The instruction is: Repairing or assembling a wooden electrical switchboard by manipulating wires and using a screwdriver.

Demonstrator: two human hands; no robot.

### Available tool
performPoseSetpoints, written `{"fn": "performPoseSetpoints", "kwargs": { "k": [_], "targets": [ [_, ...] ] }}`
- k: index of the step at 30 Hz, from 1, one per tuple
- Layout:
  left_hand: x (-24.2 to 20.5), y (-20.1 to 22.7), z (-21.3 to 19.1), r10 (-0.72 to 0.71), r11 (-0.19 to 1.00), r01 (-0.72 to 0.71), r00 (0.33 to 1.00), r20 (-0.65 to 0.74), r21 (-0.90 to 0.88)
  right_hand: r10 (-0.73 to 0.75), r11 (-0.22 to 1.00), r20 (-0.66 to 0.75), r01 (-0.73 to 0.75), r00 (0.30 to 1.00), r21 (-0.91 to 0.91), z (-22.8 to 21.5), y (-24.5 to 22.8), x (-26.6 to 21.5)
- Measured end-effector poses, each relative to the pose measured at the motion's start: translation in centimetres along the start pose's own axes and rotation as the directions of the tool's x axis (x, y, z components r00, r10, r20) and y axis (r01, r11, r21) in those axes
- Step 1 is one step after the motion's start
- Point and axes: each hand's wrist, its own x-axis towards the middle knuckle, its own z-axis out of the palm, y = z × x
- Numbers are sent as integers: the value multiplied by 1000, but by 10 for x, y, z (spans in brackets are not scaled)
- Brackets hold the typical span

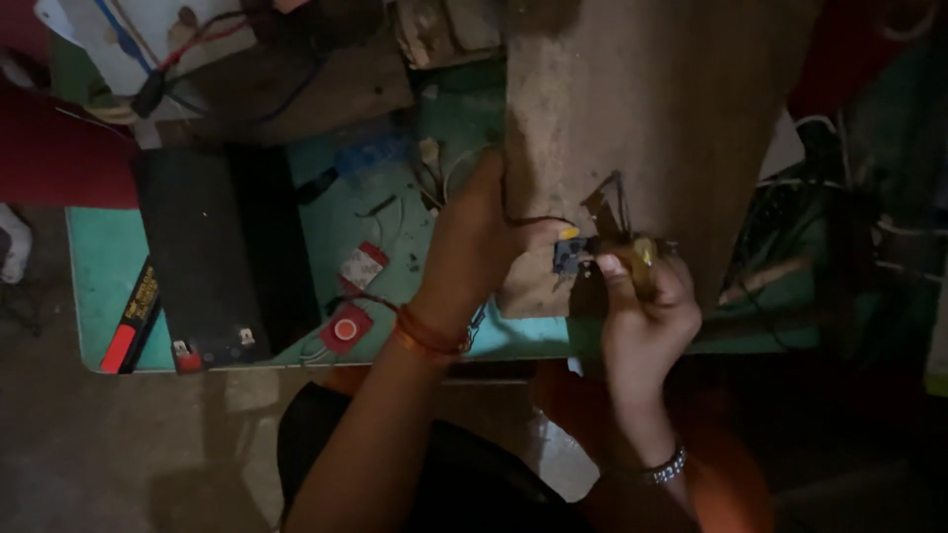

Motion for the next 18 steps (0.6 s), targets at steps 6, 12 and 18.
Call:
{"fn": "performPoseSetpoints", "kwargs": {
  "k": [6, 12, 18],
  "targets": [
    [-33, 30, 1, 319, 930, -284, 939, -128, 232, 12, 999, 81, -8, 997, -42, -8, -5, 6],
    [-49, 23, 4, 358, 882, -331, 934, -19, 335, 1, 998, 114, 6, 993, -60, -10, -2, 7],
    [-51, 24, 5, 364, 879, -335, 931, -25, 340, 31, 999, 125, -26, 992, -42, -10, -2, 7]
  ]
}}
